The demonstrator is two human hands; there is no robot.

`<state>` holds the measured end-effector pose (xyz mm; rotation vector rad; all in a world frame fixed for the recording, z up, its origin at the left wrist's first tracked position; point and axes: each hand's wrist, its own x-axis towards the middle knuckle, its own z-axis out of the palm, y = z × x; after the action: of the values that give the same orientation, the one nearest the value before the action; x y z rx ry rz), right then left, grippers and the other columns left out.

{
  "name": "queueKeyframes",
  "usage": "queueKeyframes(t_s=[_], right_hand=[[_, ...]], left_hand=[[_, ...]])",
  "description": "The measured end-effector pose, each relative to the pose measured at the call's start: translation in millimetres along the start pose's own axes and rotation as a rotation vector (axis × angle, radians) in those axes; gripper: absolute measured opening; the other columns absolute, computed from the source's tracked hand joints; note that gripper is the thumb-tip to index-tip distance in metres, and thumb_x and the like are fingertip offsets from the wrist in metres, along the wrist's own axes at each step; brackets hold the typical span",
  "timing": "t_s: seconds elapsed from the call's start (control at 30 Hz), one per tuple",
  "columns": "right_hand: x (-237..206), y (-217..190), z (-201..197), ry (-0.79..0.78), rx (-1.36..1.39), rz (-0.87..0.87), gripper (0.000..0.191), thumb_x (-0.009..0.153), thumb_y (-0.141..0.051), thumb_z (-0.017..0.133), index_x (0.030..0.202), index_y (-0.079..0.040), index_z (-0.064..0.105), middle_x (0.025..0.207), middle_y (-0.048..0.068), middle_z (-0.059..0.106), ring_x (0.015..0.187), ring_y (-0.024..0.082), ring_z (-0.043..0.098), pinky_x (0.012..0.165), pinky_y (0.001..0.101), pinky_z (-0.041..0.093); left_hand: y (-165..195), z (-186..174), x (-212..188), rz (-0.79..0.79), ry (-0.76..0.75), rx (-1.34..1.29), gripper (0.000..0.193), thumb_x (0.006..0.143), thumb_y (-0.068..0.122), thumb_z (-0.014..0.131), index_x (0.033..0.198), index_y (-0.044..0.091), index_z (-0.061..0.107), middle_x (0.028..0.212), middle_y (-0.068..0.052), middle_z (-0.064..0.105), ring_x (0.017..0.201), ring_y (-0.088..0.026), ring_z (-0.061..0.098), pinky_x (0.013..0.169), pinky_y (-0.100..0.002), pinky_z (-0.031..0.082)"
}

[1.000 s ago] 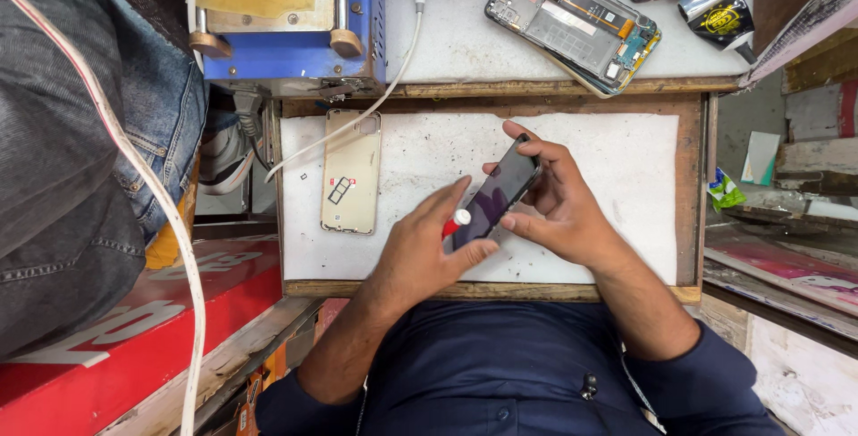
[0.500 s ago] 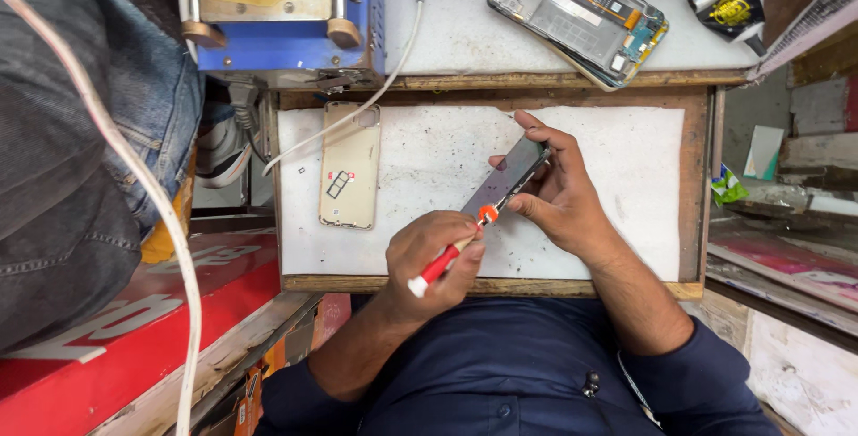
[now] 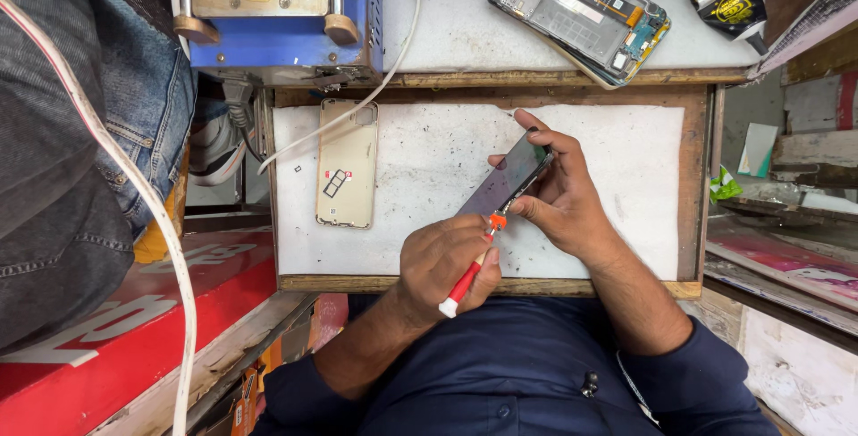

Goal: The person disassembles a smartphone, removes the motherboard, and then reassembles the device using a screwdriver. They also handle a second phone with a damaged screen, opening and closing its back cover while working at a cluttered repair bench.

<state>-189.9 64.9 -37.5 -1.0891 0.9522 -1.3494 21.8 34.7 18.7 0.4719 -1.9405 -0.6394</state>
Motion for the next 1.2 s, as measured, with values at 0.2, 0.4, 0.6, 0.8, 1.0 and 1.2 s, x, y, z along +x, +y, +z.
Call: queueKeyframes(t_s=[0.2, 0.4, 0.6, 0.8, 1.0, 1.2], right_hand=[[-0.5, 0.8, -1.0, -0.001, 0.011, -0.006, 0.074, 0.092, -0.017, 0.080, 0.149, -0.019, 0.034, 0.173, 0.020, 0.018, 0.144, 0.034, 0.054, 0.111, 0.0482, 0.059], [-1.0, 1.7, -2.1, -0.008, 0.008, -0.015, 0.073, 0.092, -0.017, 0.079, 0.149, -0.020, 0.034, 0.173, 0.020, 0.018, 0.144, 0.034, 0.054, 0.110, 0.0483, 0.061], [-1.2, 2.2, -2.4, -0.014, 0.014, -0.016, 0.073, 0.093, -0.016, 0.079, 0.149, -0.020, 0.033, 0.173, 0.020, 0.017, 0.144, 0.034, 0.053, 0.111, 0.0484, 0.060], [-0.8, 2.0, -2.5, -0.012, -0.001, -0.010, 0.073, 0.092, -0.016, 0.079, 0.149, -0.019, 0.033, 0.173, 0.021, 0.017, 0.144, 0.035, 0.054, 0.106, 0.0477, 0.057], [-0.7, 2.3, -2.4, -0.010, 0.000, -0.014, 0.073, 0.092, -0.016, 0.079, 0.149, -0.019, 0.033, 0.172, 0.022, 0.018, 0.144, 0.035, 0.054, 0.109, 0.0483, 0.061], [-1.1, 2.5, -2.7, -0.005, -0.004, -0.016, 0.073, 0.092, -0.016, 0.079, 0.149, -0.019, 0.034, 0.173, 0.022, 0.019, 0.144, 0.035, 0.054, 0.110, 0.0481, 0.060]], left_hand=[[-0.2, 0.7, -1.1, 0.037, -0.009, 0.009, 0.023, 0.088, -0.001, 0.076, 0.104, 0.000, 0.059, 0.096, -0.012, 0.067, 0.092, -0.031, 0.076, 0.075, -0.037, 0.066], [-1.0, 2.0, -2.6, 0.048, -0.010, 0.024, 0.024, 0.087, -0.001, 0.076, 0.104, 0.001, 0.059, 0.096, -0.012, 0.067, 0.093, -0.031, 0.076, 0.076, -0.037, 0.066], [-1.6, 3.6, -5.6, 0.046, -0.017, 0.037, 0.024, 0.087, 0.000, 0.077, 0.105, 0.001, 0.060, 0.096, -0.012, 0.067, 0.094, -0.030, 0.076, 0.075, -0.036, 0.066], [-3.5, 6.4, -8.6, 0.053, -0.017, 0.053, 0.023, 0.088, 0.001, 0.078, 0.103, 0.001, 0.060, 0.095, -0.011, 0.067, 0.094, -0.029, 0.076, 0.077, -0.035, 0.067], [-3.3, 6.3, -9.4, 0.052, -0.010, 0.054, 0.022, 0.089, 0.001, 0.077, 0.103, 0.001, 0.060, 0.096, -0.011, 0.067, 0.095, -0.029, 0.076, 0.077, -0.035, 0.067], [-0.7, 6.1, -7.8, 0.045, -0.016, 0.063, 0.023, 0.090, 0.000, 0.077, 0.105, 0.001, 0.059, 0.097, -0.011, 0.067, 0.096, -0.030, 0.076, 0.078, -0.037, 0.067]])
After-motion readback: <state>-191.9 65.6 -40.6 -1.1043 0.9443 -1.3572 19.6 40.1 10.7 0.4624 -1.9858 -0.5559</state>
